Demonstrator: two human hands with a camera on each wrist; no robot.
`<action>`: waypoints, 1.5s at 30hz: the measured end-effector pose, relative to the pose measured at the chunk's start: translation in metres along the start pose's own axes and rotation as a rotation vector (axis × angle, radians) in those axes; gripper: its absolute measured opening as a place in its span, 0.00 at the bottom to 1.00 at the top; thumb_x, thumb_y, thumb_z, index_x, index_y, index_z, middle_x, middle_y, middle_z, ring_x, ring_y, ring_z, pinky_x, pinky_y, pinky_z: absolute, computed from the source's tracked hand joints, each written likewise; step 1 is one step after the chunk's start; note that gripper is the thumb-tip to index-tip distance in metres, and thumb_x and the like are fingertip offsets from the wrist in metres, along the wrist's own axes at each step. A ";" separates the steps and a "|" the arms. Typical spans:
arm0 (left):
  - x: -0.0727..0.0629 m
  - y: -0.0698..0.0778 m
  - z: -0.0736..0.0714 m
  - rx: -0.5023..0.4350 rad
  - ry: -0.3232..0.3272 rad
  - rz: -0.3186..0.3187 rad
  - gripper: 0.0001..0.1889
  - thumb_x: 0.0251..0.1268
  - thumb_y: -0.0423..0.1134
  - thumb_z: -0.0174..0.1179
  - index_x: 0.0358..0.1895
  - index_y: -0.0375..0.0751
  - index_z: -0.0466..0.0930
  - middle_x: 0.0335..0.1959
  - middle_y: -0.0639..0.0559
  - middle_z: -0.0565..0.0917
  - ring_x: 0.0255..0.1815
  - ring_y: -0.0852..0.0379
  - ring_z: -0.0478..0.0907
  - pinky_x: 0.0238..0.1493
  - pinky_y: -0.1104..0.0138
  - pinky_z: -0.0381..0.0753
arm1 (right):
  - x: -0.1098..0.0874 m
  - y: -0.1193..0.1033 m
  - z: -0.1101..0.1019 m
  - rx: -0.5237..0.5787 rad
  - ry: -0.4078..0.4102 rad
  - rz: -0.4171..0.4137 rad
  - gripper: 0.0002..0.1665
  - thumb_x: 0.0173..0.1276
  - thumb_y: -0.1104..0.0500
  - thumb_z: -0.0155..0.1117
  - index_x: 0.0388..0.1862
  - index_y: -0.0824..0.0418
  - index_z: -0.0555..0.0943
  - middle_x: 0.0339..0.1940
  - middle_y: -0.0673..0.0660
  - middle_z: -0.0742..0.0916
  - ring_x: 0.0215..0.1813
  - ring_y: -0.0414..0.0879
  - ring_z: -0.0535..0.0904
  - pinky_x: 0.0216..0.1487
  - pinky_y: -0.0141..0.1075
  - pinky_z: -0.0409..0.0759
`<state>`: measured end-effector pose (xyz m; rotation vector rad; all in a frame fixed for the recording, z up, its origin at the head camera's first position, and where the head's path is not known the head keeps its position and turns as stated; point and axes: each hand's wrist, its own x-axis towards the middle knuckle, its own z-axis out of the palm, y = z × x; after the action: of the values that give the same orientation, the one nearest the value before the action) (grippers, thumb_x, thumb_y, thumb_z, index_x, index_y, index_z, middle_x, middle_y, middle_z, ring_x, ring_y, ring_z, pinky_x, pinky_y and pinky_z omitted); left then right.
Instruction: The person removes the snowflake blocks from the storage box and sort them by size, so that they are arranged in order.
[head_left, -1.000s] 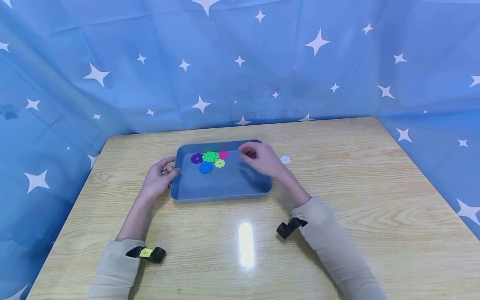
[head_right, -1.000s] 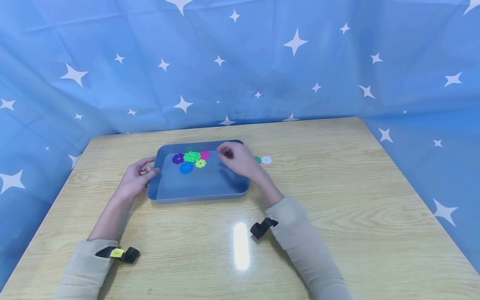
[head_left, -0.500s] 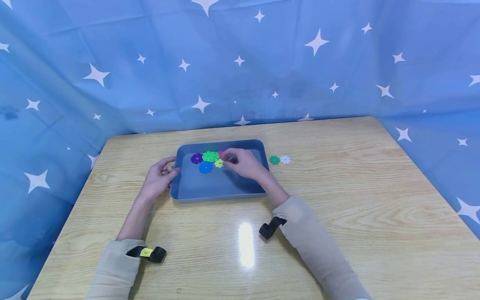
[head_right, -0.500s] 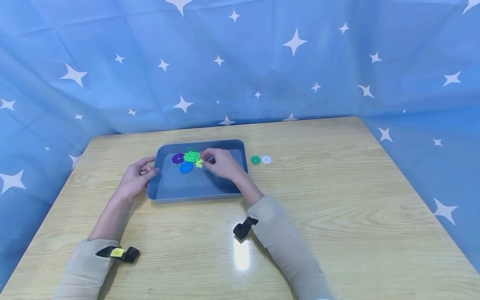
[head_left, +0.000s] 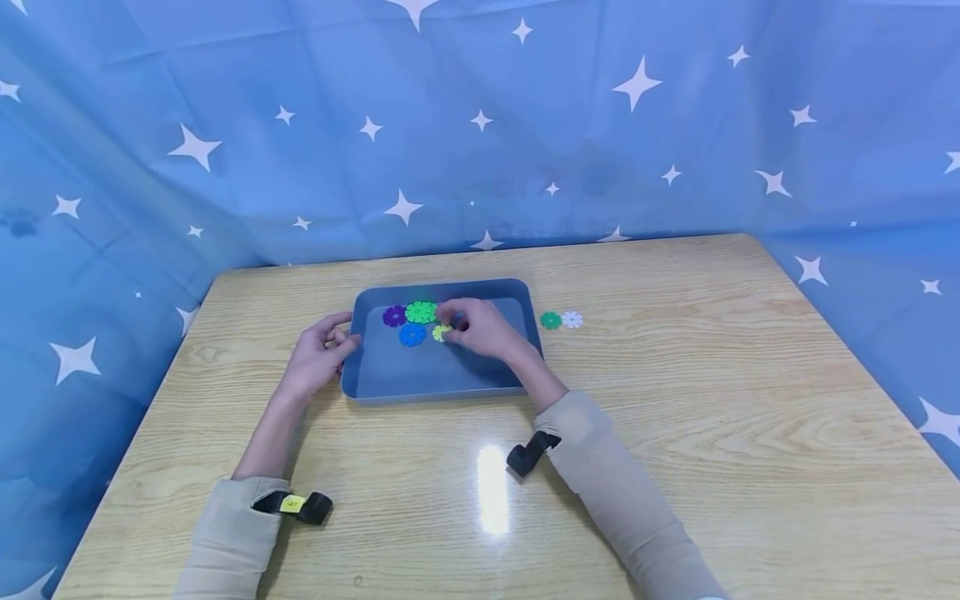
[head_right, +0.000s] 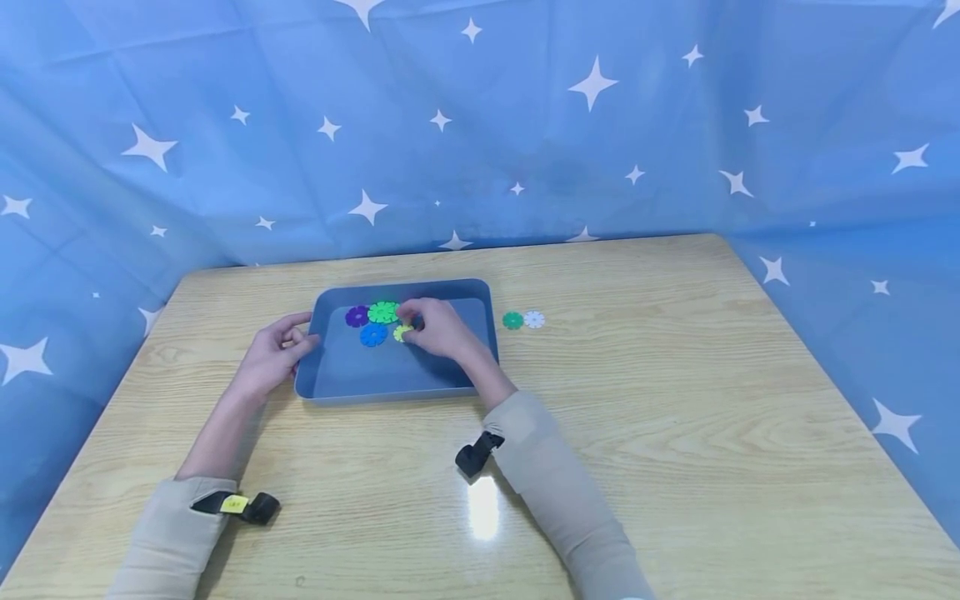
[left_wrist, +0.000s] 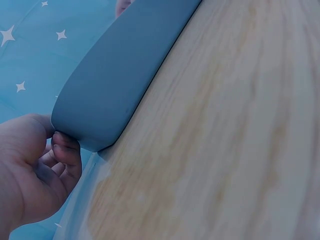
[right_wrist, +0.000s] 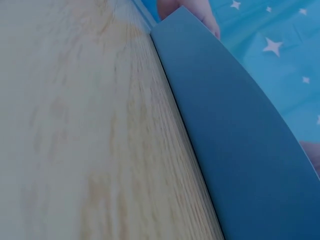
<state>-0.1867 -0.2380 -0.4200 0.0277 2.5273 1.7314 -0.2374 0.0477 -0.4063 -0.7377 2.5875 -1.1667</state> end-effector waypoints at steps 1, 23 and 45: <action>0.000 0.000 0.000 0.003 0.002 0.002 0.29 0.74 0.34 0.57 0.74 0.29 0.62 0.31 0.50 0.74 0.23 0.62 0.71 0.22 0.70 0.72 | 0.000 0.000 0.000 -0.004 -0.001 0.003 0.21 0.70 0.65 0.68 0.61 0.64 0.81 0.50 0.58 0.85 0.45 0.49 0.81 0.44 0.37 0.81; -0.002 0.003 -0.001 -0.012 -0.005 0.001 0.30 0.74 0.35 0.57 0.74 0.29 0.62 0.31 0.45 0.76 0.22 0.59 0.73 0.19 0.70 0.70 | -0.002 -0.001 -0.002 0.042 -0.002 0.043 0.09 0.70 0.65 0.68 0.47 0.64 0.80 0.37 0.56 0.83 0.39 0.47 0.80 0.43 0.36 0.79; -0.003 0.008 -0.001 -0.034 -0.017 -0.026 0.29 0.74 0.30 0.55 0.74 0.27 0.60 0.33 0.44 0.75 0.23 0.60 0.73 0.20 0.70 0.72 | -0.025 0.013 -0.046 0.181 0.167 0.032 0.07 0.74 0.65 0.63 0.46 0.68 0.82 0.35 0.61 0.87 0.35 0.51 0.87 0.43 0.45 0.86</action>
<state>-0.1844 -0.2364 -0.4119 0.0077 2.4749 1.7565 -0.2380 0.0972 -0.3858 -0.5813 2.5668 -1.4870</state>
